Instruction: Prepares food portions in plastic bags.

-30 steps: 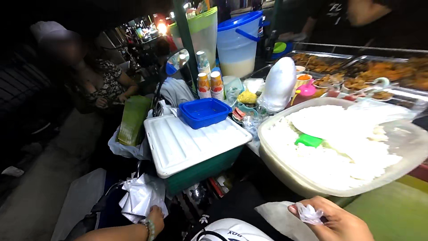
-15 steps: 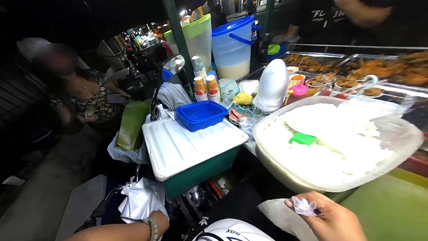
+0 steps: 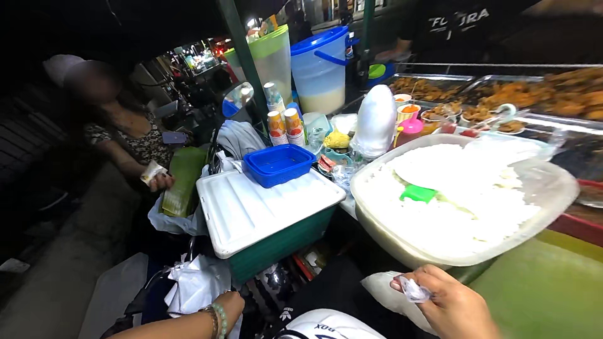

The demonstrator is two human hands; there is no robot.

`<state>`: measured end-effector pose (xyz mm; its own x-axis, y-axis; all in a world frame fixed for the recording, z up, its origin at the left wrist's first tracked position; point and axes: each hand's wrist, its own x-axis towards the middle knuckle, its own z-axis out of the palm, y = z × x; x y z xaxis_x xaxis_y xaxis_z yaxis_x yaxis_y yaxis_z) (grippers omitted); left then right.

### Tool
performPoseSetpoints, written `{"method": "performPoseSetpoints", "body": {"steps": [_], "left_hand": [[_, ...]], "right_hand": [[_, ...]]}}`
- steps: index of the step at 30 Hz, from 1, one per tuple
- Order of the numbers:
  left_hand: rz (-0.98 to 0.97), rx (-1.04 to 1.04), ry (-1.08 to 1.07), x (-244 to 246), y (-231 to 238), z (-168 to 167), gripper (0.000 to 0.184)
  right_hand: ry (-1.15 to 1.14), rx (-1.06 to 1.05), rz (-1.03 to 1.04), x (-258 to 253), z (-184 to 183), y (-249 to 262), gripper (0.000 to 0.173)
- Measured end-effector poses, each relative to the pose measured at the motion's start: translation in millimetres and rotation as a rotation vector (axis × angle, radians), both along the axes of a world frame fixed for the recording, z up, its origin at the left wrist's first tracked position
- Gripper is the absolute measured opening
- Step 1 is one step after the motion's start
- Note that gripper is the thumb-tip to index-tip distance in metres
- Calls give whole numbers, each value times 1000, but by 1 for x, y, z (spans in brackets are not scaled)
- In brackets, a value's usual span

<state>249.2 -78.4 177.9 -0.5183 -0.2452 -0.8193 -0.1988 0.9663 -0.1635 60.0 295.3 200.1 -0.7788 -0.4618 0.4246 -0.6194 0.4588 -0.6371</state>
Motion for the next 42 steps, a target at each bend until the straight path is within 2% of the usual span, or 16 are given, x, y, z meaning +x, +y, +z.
{"method": "performPoseSetpoints", "body": {"steps": [2,5,8,11,14,16,17,20,23,24,28,34,37,42], "left_hand": [[49,5,63,-3,-4,-1,23],[148,39,150,-18,-10,-1,39],[179,114,237,-32,-8,5,44],[77,25,149,-30,-8,-1,40],[36,-53,9,-11,-7,-6,29],[7,-36,-46,-3,-9,-7,26],[-34,-8,-51,0,-14,-11,28],[-210,38,-96,7,-25,-21,55],[-264,28,-78,15,-22,-14,22],[-224,30,-52,15,-23,-12,20],[-62,40,91,7,-21,-15,20],[84,41,167,-2,-21,-15,26],[60,32,211,-3,-22,-16,40],[49,40,285,-5,-9,-14,28]], "right_hand": [[38,-38,6,-1,-4,-1,13],[-3,-162,36,-5,-13,-3,16],[-56,-314,70,-9,-24,-10,22],[-95,-340,84,-7,-27,-16,21],[-138,-249,49,-1,-23,-17,20],[-169,-204,27,0,-20,-16,19],[-185,-194,18,1,-19,-16,18],[-208,-169,-3,0,-19,-16,17],[-194,-150,-12,0,-19,-15,18],[-196,-150,-13,0,-19,-15,19],[-211,-155,-14,1,-19,-16,19],[-204,-95,17,3,-18,-17,18],[-214,-86,28,4,-21,-19,16],[-214,-46,47,5,-21,-21,17]]}}
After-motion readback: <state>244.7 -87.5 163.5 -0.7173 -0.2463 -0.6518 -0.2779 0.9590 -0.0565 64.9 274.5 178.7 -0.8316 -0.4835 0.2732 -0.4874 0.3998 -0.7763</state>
